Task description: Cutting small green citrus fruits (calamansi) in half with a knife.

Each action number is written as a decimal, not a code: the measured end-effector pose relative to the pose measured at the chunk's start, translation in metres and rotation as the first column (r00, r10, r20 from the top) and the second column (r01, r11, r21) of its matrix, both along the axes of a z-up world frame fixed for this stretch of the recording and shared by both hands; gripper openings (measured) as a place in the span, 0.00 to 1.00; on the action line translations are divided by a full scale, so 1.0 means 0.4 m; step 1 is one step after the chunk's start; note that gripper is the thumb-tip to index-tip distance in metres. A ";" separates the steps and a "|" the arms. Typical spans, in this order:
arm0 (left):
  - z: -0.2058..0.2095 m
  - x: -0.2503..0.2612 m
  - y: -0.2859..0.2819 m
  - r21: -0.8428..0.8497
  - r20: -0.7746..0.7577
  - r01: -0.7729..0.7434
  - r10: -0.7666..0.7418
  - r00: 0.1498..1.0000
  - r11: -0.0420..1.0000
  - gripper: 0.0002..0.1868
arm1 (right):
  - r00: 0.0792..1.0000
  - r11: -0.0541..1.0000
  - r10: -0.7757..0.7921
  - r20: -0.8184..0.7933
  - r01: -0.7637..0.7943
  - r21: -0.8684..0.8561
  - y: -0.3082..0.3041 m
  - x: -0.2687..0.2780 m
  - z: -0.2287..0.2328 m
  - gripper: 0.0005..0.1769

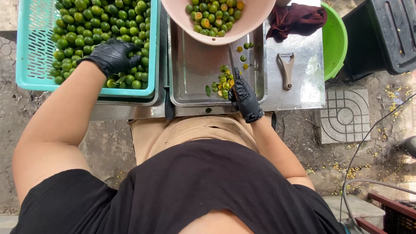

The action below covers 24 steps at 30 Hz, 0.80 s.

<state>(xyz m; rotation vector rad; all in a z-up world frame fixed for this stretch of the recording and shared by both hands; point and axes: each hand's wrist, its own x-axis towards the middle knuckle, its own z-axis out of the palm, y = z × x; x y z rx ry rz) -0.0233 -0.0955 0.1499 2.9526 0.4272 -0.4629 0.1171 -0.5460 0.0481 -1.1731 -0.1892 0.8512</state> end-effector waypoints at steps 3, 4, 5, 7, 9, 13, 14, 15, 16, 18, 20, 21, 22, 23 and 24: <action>0.019 0.023 -0.020 -0.058 -0.031 0.054 -0.056 0.998 0.997 0.22 | 0.995 0.998 0.050 0.091 -0.046 -0.039 0.026 -0.028 0.091 0.34; 0.024 0.027 -0.020 -0.113 -0.070 -0.009 0.001 0.998 0.994 0.22 | 0.987 0.996 0.085 0.137 -0.081 -0.031 0.024 -0.030 0.090 0.34; 0.028 0.036 -0.020 -0.167 -0.111 -0.072 0.054 0.992 0.983 0.22 | 0.976 0.993 0.118 0.184 -0.115 -0.026 0.020 -0.030 0.090 0.34; -0.041 0.021 0.049 -0.306 0.057 -0.096 0.119 0.991 0.947 0.21 | 0.981 0.995 0.098 0.170 -0.097 -0.010 0.001 -0.014 0.042 0.34; -0.047 0.010 0.071 -0.439 0.209 -0.093 0.202 0.957 0.894 0.19 | 0.985 0.997 0.076 0.153 -0.078 0.010 -0.009 -0.008 0.044 0.34; 0.042 0.002 -0.004 -0.998 0.057 0.025 0.682 0.729 0.056 0.18 | 0.992 0.995 0.060 0.112 -0.051 -0.083 -0.004 -0.019 0.096 0.34; 0.060 0.005 -0.029 -0.956 -0.008 0.204 0.712 0.702 -0.212 0.17 | 0.994 0.995 0.053 0.094 -0.045 -0.084 -0.001 -0.021 0.096 0.35; 0.073 0.021 -0.069 -0.955 -0.009 0.204 0.712 0.702 -0.213 0.17 | 0.994 0.995 0.054 0.094 -0.046 -0.085 0.008 -0.029 0.106 0.35; 0.085 0.038 -0.110 -0.937 -0.008 0.244 0.714 0.700 -0.250 0.17 | 0.991 0.997 0.074 0.115 -0.073 -0.010 0.016 -0.037 0.116 0.35; 0.083 0.074 -0.188 -0.915 -0.010 0.280 0.710 0.704 -0.290 0.17 | 0.987 0.994 0.084 0.138 -0.093 0.063 0.028 -0.053 0.139 0.35; 0.053 0.122 -0.261 -0.831 -0.050 0.333 0.656 0.753 -0.446 0.17 | 0.965 0.979 0.142 0.221 -0.170 0.112 0.039 -0.059 0.165 0.37; 0.092 0.123 -0.318 -0.829 -0.050 0.330 0.647 0.761 -0.451 0.17 | 0.966 0.981 0.132 0.223 -0.159 0.111 0.040 -0.062 0.190 0.37; 0.129 0.123 -0.375 -0.786 -0.109 0.315 0.621 0.776 -0.532 0.21 | 0.935 0.979 0.142 0.325 -0.181 0.091 0.041 -0.064 0.215 0.37; 0.165 0.118 -0.432 -0.735 -0.171 0.296 0.589 0.790 -0.610 0.24 | 0.894 0.978 0.154 0.420 -0.199 0.066 0.041 -0.071 0.237 0.37; 0.163 0.123 -0.460 -0.734 -0.173 0.288 0.580 0.796 -0.615 0.24 | 0.897 0.980 0.145 0.418 -0.188 0.064 0.044 -0.069 0.245 0.37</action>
